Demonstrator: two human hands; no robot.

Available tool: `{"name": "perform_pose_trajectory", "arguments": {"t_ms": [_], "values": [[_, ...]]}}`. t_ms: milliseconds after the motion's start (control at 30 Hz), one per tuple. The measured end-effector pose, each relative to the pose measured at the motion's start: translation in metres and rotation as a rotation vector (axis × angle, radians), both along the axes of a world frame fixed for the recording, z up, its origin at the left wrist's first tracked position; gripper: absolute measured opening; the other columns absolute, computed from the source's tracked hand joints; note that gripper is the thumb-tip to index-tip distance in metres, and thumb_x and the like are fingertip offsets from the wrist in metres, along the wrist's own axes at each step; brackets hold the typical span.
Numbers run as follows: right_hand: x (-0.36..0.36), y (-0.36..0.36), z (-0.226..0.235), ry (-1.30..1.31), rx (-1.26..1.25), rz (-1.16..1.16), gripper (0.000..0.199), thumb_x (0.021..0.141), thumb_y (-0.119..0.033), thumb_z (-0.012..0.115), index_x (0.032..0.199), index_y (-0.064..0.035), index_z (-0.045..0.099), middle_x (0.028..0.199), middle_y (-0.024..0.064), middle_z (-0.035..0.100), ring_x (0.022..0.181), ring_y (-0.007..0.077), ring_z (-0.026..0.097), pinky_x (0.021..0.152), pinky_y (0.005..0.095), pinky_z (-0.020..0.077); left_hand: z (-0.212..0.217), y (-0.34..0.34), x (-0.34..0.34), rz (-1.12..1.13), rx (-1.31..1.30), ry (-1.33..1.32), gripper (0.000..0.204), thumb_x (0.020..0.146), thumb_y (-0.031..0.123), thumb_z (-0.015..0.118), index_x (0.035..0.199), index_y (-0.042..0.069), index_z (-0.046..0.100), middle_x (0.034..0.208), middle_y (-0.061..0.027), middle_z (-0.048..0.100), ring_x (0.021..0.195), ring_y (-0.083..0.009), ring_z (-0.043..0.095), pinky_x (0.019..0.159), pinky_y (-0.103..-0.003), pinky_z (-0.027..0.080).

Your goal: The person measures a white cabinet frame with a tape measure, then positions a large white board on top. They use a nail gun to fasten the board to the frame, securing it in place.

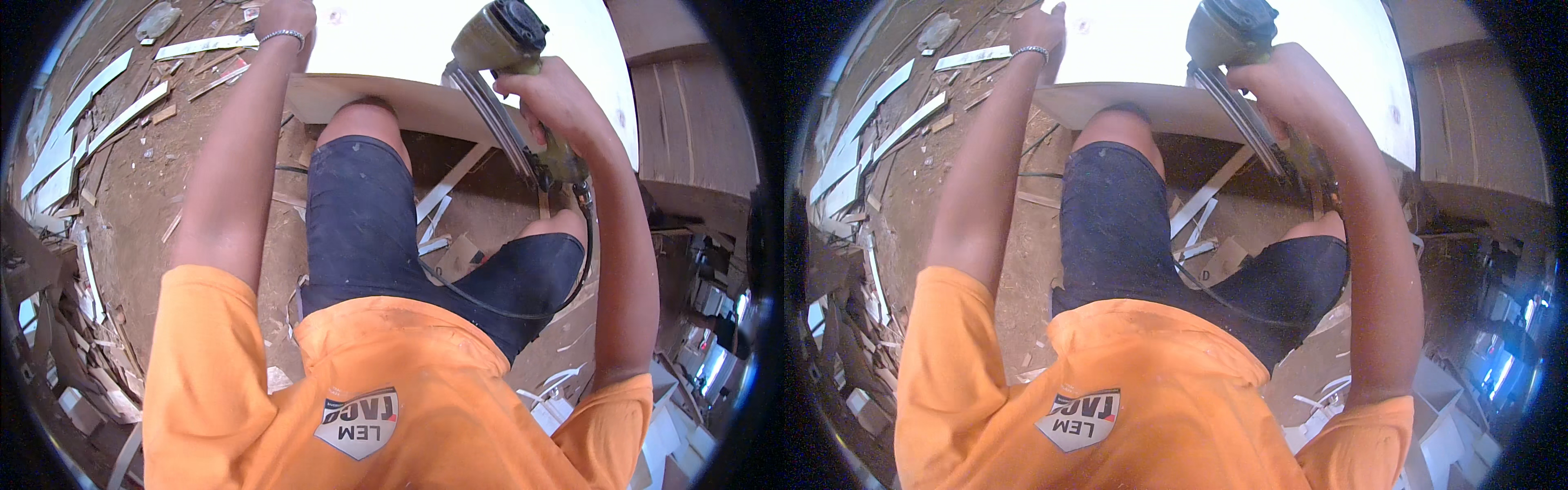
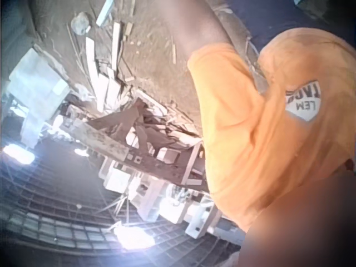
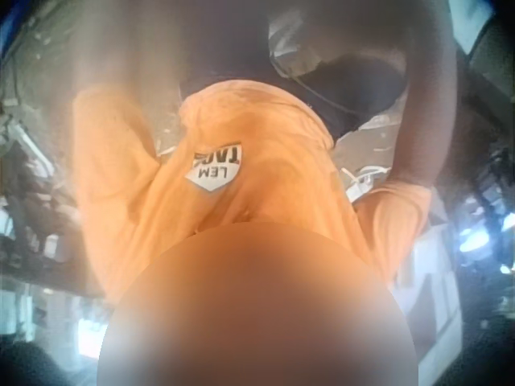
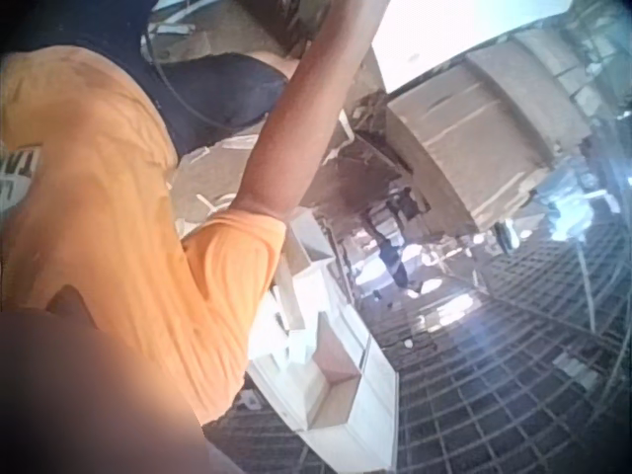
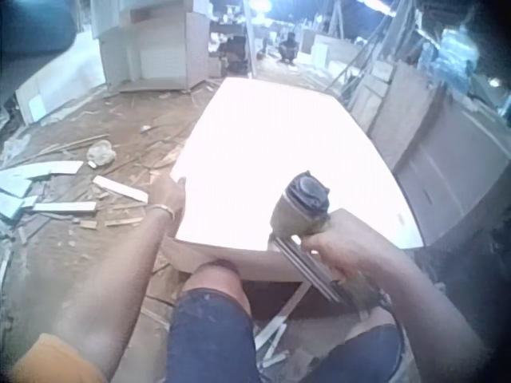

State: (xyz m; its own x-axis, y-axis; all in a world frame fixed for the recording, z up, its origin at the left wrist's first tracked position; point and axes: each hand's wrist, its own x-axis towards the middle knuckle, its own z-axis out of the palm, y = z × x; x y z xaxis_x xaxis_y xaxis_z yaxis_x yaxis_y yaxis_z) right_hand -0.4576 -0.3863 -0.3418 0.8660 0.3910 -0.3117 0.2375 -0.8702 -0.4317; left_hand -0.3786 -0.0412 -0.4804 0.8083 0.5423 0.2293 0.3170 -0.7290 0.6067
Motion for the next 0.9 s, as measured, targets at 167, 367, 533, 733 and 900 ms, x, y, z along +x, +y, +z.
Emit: {"name": "perform_pose_trajectory", "arguments": {"t_ms": [167,367,533,733,900], "values": [[-0.003,-0.004,0.001,0.009,0.016,-0.013,0.031,0.084,-0.029,0.064,0.077,0.0007,0.071,0.046,0.0036,0.054,0.037,0.0124,0.053,0.053,0.0266,0.0443,-0.010,-0.008,-0.002,0.061,0.074,-0.013,0.038,0.093,0.034,0.065,0.114,0.003,0.070,0.107,-0.0281,0.069,0.103,-0.0450,0.066,0.091,-0.052,0.051],[-0.005,-0.009,-0.001,0.030,0.071,-0.055,0.032,0.084,-0.030,0.064,0.082,0.0009,0.072,0.047,0.0026,0.054,0.037,0.0114,0.052,0.052,0.0246,0.0425,-0.015,-0.012,-0.002,0.063,0.066,-0.023,0.039,0.095,0.036,0.062,0.116,0.005,0.069,0.106,-0.0266,0.070,0.102,-0.0439,0.066,0.090,-0.052,0.051],[-0.005,0.002,-0.001,0.045,0.095,-0.154,0.033,0.085,-0.031,0.064,0.085,0.0014,0.072,0.047,0.0026,0.054,0.038,0.0111,0.053,0.052,0.0255,0.0426,-0.009,-0.008,-0.007,0.089,0.092,-0.018,0.041,0.095,0.036,0.061,0.112,0.000,0.069,0.106,-0.0291,0.069,0.103,-0.0464,0.065,0.091,-0.053,0.050],[-0.003,-0.003,-0.005,0.053,0.052,-0.207,0.035,0.085,-0.033,0.064,0.086,0.0009,0.073,0.046,0.0030,0.053,0.037,0.0117,0.053,0.051,0.0256,0.0429,-0.012,-0.012,-0.008,0.073,0.126,0.020,0.041,0.095,0.037,0.061,0.107,-0.002,0.070,0.105,-0.0304,0.068,0.102,-0.0465,0.065,0.089,-0.053,0.050],[-0.010,0.021,0.038,0.165,0.008,-0.233,0.035,0.080,-0.027,0.068,0.093,0.0054,0.072,0.070,0.0129,0.064,0.062,0.0205,0.062,0.063,0.0315,0.0488,-0.001,-0.016,-0.013,0.009,0.073,0.067,0.045,0.096,0.038,0.057,0.110,-0.003,0.068,0.108,-0.0314,0.067,0.106,-0.0463,0.064,0.092,-0.053,0.049]]}}
